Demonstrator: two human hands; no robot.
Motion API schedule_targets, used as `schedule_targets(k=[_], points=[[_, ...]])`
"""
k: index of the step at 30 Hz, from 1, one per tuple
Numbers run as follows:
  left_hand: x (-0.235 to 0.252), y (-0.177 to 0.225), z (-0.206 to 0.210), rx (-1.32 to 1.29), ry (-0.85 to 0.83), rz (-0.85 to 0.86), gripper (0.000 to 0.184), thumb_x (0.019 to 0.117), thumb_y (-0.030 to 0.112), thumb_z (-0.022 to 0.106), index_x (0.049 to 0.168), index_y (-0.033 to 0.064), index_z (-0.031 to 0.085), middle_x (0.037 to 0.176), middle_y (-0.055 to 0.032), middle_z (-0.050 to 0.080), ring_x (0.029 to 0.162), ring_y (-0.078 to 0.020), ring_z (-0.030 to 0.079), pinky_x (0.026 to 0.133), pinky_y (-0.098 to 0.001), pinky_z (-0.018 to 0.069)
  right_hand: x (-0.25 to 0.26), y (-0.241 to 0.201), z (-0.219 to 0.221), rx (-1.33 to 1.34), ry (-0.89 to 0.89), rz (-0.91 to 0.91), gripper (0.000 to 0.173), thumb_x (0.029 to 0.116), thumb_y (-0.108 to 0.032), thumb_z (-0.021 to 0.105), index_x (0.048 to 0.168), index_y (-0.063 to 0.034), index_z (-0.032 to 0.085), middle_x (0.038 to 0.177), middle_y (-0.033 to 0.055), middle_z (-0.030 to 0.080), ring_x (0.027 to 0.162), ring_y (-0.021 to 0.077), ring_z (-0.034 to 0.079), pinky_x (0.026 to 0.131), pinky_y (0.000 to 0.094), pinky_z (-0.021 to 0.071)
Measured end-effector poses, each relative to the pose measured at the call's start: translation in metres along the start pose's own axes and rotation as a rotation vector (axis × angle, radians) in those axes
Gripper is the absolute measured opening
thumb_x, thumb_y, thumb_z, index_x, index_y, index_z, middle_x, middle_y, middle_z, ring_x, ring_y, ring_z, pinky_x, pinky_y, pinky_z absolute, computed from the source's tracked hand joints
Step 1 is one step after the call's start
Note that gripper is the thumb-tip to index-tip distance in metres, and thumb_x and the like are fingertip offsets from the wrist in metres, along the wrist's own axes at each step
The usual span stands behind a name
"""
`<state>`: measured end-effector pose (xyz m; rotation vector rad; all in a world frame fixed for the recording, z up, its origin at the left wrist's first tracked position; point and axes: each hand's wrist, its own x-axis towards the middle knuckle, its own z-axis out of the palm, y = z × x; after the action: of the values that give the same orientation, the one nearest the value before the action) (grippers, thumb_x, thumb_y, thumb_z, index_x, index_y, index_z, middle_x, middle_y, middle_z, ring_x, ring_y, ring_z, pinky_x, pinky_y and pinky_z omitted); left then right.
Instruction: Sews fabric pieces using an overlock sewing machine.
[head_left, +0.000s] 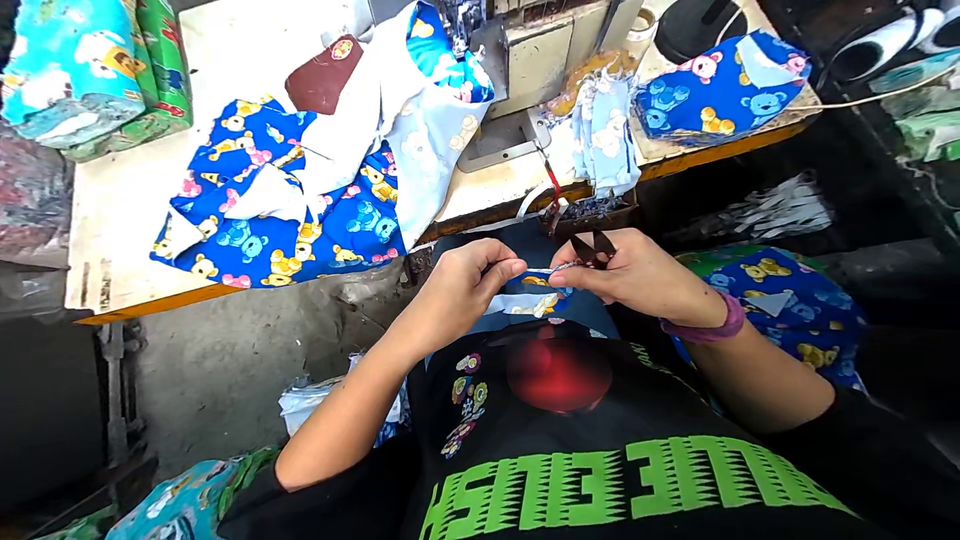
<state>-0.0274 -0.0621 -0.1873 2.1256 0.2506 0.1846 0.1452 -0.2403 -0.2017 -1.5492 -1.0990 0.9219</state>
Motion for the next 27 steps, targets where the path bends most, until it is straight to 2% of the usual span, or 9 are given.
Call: schedule_targets(k=[4,10,17,19,21,23,24,26,27], points=[[0.000,-0.003,0.003,-0.016,0.027,-0.022,0.021,0.1024,0.018,0.062,0.087,0.0050,0.067,0.069,0.0042,0.055,0.057,0.0034,0.046,0.053,-0.0110,0.0376,0.000,0.003,0.000,-0.040,-0.012,0.017,0.009,0.0959,-0.018,0.071,0.090,-0.0110,0.071,0.063,-0.0106,0.057,0.049,-0.0076,0.046,0.046,0.0093,0.0379],[0.000,-0.011,-0.013,-0.018,0.033,-0.095,0.014,0.0922,0.020,0.076,0.086,0.0083,0.072,0.072,0.0056,0.063,0.060,0.0039,0.055,0.056,-0.0120,0.0448,0.005,0.005,-0.003,-0.027,-0.003,0.036,0.009,0.0960,-0.018,0.071,0.091,-0.0104,0.071,0.061,-0.0101,0.056,0.048,-0.0070,0.046,0.045,0.0095,0.0388],[0.017,-0.016,-0.042,-0.204,-0.032,-0.173,0.007,0.0929,0.015,0.071,0.092,0.0093,0.076,0.082,0.0093,0.065,0.072,0.0066,0.058,0.066,-0.0109,0.0483,0.039,0.001,-0.008,0.023,-0.086,0.112,0.011,0.0987,-0.017,0.067,0.092,-0.0092,0.069,0.065,-0.0132,0.055,0.050,-0.0102,0.045,0.047,0.0073,0.0379],[0.031,-0.017,-0.059,-0.197,-0.039,-0.135,0.007,0.0920,0.015,0.072,0.094,0.0091,0.076,0.082,0.0096,0.063,0.073,0.0064,0.058,0.066,-0.0107,0.0484,0.058,-0.003,-0.010,0.035,0.005,0.078,0.011,0.0981,-0.016,0.068,0.090,-0.0081,0.069,0.061,-0.0124,0.054,0.048,-0.0090,0.045,0.047,0.0086,0.0382],[0.051,-0.017,-0.080,-0.103,0.036,-0.002,0.008,0.0938,0.011,0.070,0.095,0.0047,0.075,0.082,0.0058,0.063,0.072,0.0050,0.057,0.066,-0.0110,0.0480,0.084,-0.007,-0.011,0.081,0.113,0.023,0.008,0.0978,-0.014,0.068,0.093,-0.0069,0.068,0.062,-0.0103,0.059,0.047,-0.0073,0.047,0.046,0.0098,0.0406],[0.085,-0.019,-0.106,0.079,0.150,0.133,0.013,0.0975,0.011,0.067,0.098,0.0013,0.075,0.087,0.0008,0.066,0.078,0.0036,0.060,0.073,-0.0121,0.0497,0.117,-0.013,-0.009,0.160,0.215,-0.043,0.006,0.0983,-0.013,0.067,0.099,-0.0064,0.067,0.066,-0.0079,0.064,0.046,-0.0054,0.049,0.045,0.0111,0.0431],[0.108,-0.023,-0.118,0.201,0.215,0.214,0.015,0.0987,0.012,0.065,0.098,0.0002,0.075,0.090,-0.0028,0.070,0.081,0.0012,0.063,0.078,-0.0148,0.0519,0.136,-0.014,-0.008,0.195,0.255,-0.061,0.007,0.0986,-0.013,0.068,0.102,-0.0067,0.066,0.068,-0.0068,0.065,0.045,-0.0043,0.049,0.044,0.0122,0.0436],[0.157,-0.042,-0.137,0.408,0.275,0.350,0.019,0.0991,0.008,0.062,0.097,-0.0048,0.075,0.092,-0.0167,0.070,0.088,-0.0202,0.066,0.085,-0.0319,0.0527,0.168,-0.008,-0.005,0.226,0.322,-0.090,0.010,0.0988,-0.013,0.068,0.105,-0.0075,0.062,0.063,-0.0051,0.058,0.041,-0.0012,0.047,0.040,0.0145,0.0430],[0.172,-0.054,-0.141,0.454,0.258,0.359,0.019,0.0987,0.007,0.061,0.096,-0.0046,0.076,0.093,-0.0194,0.071,0.091,-0.0265,0.068,0.088,-0.0378,0.0525,0.177,-0.002,-0.002,0.233,0.354,-0.072,0.011,0.0992,-0.014,0.068,0.105,-0.0077,0.062,0.061,-0.0041,0.056,0.040,0.0003,0.046,0.038,0.0156,0.0426]])
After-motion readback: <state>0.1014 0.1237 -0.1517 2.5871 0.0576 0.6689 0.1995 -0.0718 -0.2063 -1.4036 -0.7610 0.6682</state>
